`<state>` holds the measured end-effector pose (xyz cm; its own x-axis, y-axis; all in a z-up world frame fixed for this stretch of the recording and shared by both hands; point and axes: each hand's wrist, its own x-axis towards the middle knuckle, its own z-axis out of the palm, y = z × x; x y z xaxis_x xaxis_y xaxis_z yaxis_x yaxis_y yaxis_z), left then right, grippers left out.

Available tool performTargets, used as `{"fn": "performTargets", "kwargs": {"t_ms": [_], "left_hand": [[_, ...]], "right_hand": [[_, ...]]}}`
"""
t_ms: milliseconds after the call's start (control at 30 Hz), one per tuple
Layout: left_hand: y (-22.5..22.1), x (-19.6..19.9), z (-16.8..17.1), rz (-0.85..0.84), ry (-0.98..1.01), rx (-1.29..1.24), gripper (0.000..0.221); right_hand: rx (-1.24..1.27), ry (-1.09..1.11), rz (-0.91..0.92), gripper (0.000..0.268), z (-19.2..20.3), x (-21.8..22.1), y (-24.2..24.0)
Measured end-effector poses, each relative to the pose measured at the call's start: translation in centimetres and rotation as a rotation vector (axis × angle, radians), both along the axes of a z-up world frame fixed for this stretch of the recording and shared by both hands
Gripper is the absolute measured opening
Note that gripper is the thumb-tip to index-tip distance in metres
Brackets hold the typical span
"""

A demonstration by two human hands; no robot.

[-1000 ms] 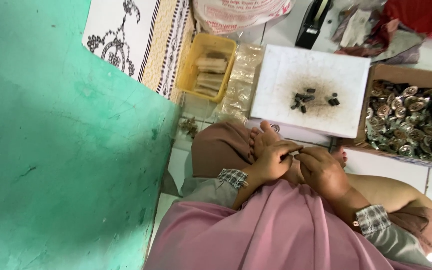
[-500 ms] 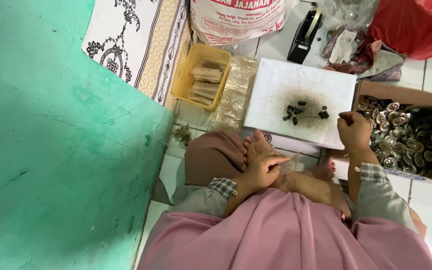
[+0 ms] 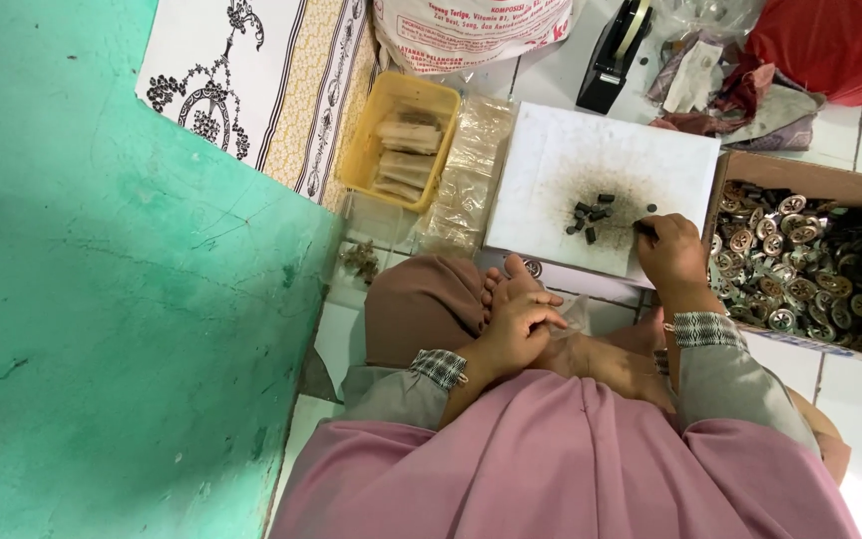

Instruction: Sorting and bagging small metal components from a large container into small plastic bags.

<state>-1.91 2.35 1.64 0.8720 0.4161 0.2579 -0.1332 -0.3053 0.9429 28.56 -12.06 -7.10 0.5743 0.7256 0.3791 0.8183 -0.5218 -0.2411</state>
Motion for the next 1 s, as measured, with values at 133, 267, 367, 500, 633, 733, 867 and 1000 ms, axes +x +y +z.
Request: {"fn": "performTargets", "kwargs": {"t_ms": [133, 267, 367, 500, 633, 733, 867, 1000], "left_hand": [[-0.2, -0.2, 2.6, -0.032, 0.000, -0.016, 0.033], [-1.6, 0.3, -2.8, -0.044, -0.017, -0.060, 0.040], [-1.2, 0.2, -1.3, -0.040, -0.016, -0.081, 0.042], [-0.5, 0.5, -1.5, -0.053, 0.021, -0.019, 0.035], [0.1, 0.9, -0.6, -0.045, 0.032, -0.018, 0.036], [0.8, 0.8, 3.0, -0.038, 0.033, 0.001, 0.037], [0.1, 1.1, 1.4, -0.015, 0.086, 0.076, 0.032], [-0.1, 0.8, 0.7, -0.014, 0.121, 0.094, 0.034]], "right_hand": [[0.034, 0.106, 0.030, 0.026, -0.3, 0.7, -0.4], [0.056, 0.175, -0.008, 0.018, -3.4, 3.6, -1.2], [-0.033, 0.178, -0.110, 0.018, -3.6, 5.5, -0.6], [-0.387, 0.161, -0.197, 0.029, -2.3, 5.6, 1.2], [-0.451, 0.182, -0.177, 0.026, -2.5, 6.0, 1.5], [-0.521, 0.217, -0.212, 0.024, -1.2, 5.2, 1.5], [-0.583, 0.184, -0.087, 0.036, 7.3, 1.5, 3.4], [-0.727, 0.226, -0.056, 0.034, 7.1, 2.1, 3.6]]}}
